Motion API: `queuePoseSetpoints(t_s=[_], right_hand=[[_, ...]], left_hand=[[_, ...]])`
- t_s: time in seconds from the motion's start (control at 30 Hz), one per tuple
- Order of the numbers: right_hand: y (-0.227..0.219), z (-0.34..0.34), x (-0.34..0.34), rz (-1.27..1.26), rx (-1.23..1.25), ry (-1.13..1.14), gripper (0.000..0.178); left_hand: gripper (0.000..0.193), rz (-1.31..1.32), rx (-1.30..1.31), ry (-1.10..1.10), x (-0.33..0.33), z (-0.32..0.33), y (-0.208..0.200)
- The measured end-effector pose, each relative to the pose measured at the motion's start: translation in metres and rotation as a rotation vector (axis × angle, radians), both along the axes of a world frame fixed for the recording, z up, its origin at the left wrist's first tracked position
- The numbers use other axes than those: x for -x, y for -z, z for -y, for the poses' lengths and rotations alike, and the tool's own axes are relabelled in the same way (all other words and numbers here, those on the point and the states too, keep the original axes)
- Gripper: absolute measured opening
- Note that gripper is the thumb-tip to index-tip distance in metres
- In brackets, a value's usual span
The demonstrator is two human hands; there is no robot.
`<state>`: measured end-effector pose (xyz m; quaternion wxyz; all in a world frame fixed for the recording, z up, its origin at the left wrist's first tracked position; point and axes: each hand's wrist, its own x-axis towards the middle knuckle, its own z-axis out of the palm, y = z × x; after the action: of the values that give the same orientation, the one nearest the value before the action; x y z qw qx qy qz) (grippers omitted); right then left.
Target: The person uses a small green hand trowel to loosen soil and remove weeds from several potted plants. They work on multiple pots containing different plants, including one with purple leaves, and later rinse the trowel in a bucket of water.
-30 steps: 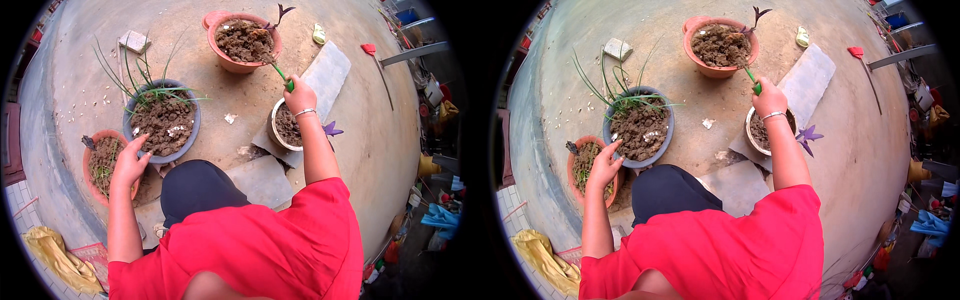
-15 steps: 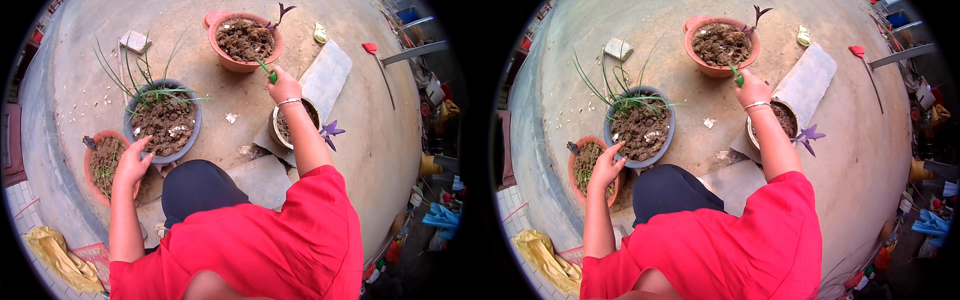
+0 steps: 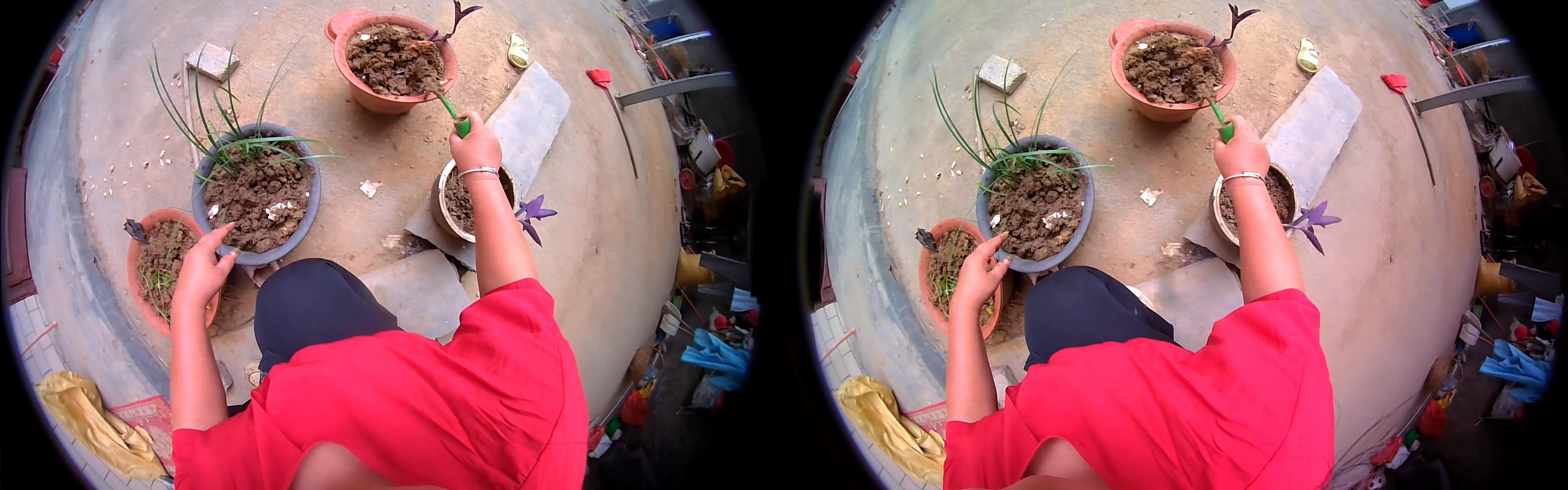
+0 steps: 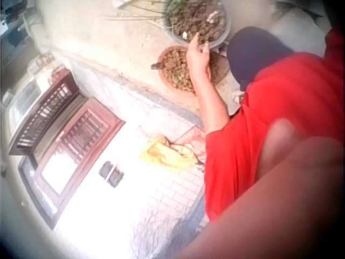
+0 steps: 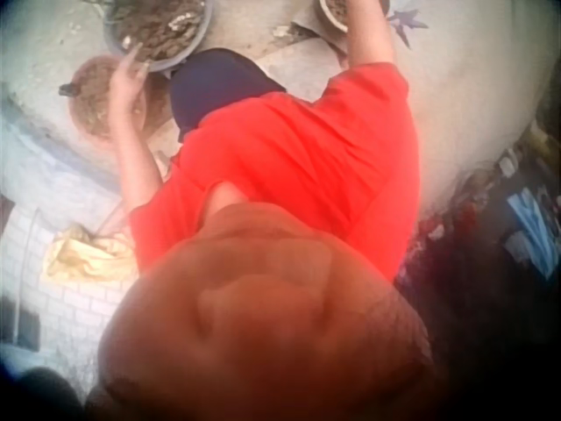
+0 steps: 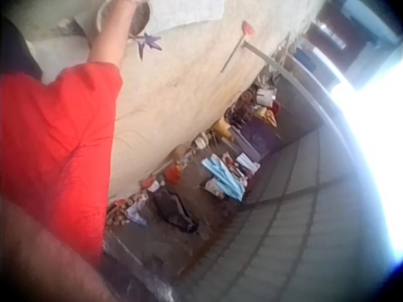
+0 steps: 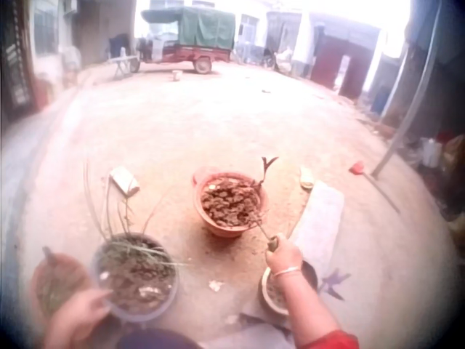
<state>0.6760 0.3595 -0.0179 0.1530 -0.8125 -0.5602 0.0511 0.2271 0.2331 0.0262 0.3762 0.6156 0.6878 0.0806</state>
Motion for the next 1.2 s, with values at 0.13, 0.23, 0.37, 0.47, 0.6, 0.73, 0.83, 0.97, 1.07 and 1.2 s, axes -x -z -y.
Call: queuePoseSetpoints(t_s=[0.13,0.23,0.37,0.47,0.6,0.73,0.83,0.97,1.07,1.2], right_hand=[[-0.006,-0.011,0.017,0.067,0.091,-0.107,0.027],[-0.016,-0.025,0.02,0.094,0.105,-0.202,0.026],[-0.024,-0.036,0.028,0.12,0.217,-0.251,0.027],[-0.023,-0.022,0.028,0.071,0.145,-0.216,0.029],[-0.026,-0.012,0.006,0.057,0.03,-0.108,0.028],[-0.068,-0.001,-0.018,0.114,0.054,-0.101,0.025],[-0.11,0.019,-0.042,0.193,0.121,-0.163,0.027],[-0.16,0.052,-0.049,0.182,0.34,-0.203,0.025],[-0.169,0.068,-0.051,0.221,0.49,-0.209,0.022],[-0.147,0.078,-0.048,0.344,0.618,-0.166,0.024]], left_hand=[[0.051,-0.016,-0.004,0.025,0.002,-0.002,0.001],[0.051,-0.039,0.004,0.03,0.003,-0.004,-0.002],[0.051,-0.036,0.008,0.012,0.006,-0.002,0.0],[0.052,-0.026,0.0,0.009,0.01,0.001,0.001],[0.052,-0.036,0.014,-0.006,0.015,0.002,-0.001],[0.051,-0.015,-0.008,-0.009,0.023,0.004,0.013],[0.051,-0.007,0.067,-0.016,0.012,-0.003,0.01],[0.053,0.052,-0.001,0.038,0.02,-0.008,0.03],[0.053,0.093,-0.032,0.079,0.013,-0.017,0.033],[0.052,0.154,-0.018,0.088,0.007,-0.023,0.031]])
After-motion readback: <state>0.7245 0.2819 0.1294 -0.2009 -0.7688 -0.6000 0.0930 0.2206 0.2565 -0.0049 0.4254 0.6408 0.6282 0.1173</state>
